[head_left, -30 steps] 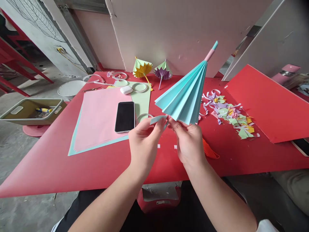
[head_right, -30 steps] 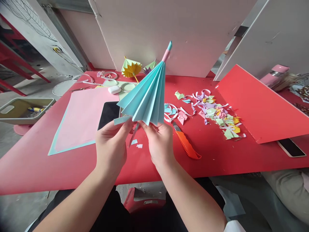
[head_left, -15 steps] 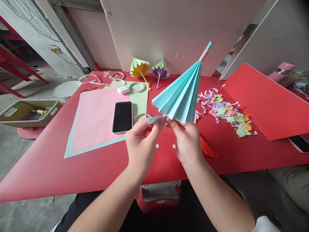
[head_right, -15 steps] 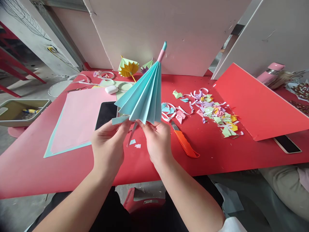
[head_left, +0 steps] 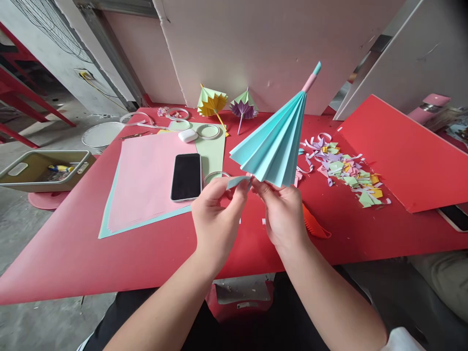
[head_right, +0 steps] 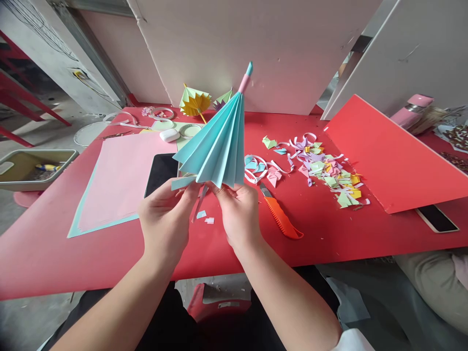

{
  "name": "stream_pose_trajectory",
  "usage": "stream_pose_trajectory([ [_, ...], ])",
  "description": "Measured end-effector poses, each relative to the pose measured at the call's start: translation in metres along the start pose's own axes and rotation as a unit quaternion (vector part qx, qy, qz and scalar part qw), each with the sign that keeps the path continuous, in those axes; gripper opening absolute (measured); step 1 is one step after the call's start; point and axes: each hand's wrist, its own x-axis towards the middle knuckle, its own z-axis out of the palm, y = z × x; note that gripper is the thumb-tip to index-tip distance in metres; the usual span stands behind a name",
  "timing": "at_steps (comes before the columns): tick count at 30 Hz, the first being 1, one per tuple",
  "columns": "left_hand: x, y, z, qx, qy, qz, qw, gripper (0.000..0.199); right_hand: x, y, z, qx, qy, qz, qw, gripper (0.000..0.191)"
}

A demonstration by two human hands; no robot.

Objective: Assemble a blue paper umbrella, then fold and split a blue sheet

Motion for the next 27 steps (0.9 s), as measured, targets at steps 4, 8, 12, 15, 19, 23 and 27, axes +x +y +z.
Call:
stream_pose_trajectory([
  [4, 0.0002, 0.0000, 0.0005, -0.005, -0.008, 0.001, 1.000, 0.010, -0.0007, -0.0003, 0.0003, 0.001, -0.007, -0.002, 1.000, 0.013],
  [8, 0.0001, -0.0001, 0.0011, -0.022, -0.001, -0.017, 1.000, 0.013, -0.0009, -0.0003, 0.0015, 0.005, -0.001, 0.003, 1.000, 0.013],
  [12, -0.0006, -0.0005, 0.0011, -0.012, 0.012, -0.019, 1.000, 0.013, -0.0009, 0.0004, 0.0018, 0.003, 0.010, 0.016, 1.000, 0.019],
  [15, -0.0010, -0.0011, 0.0006, 0.002, 0.011, -0.010, 1.000, 0.012, -0.0008, 0.0004, 0.0015, -0.001, 0.013, 0.024, 1.000, 0.020],
  [19, -0.0007, -0.0015, -0.0003, 0.022, 0.011, 0.005, 1.000, 0.012, -0.0006, -0.0004, 0.0017, 0.001, 0.004, 0.026, 1.000, 0.019],
  [23, -0.0003, -0.0012, -0.0008, 0.030, 0.006, 0.019, 0.999, 0.012, -0.0007, 0.0002, 0.0015, 0.000, 0.002, 0.027, 1.000, 0.020],
  [27, -0.0008, -0.0020, 0.0004, 0.029, 0.006, 0.042, 0.999, 0.012, -0.0009, 0.0011, 0.0010, 0.010, -0.002, 0.022, 1.000, 0.016],
])
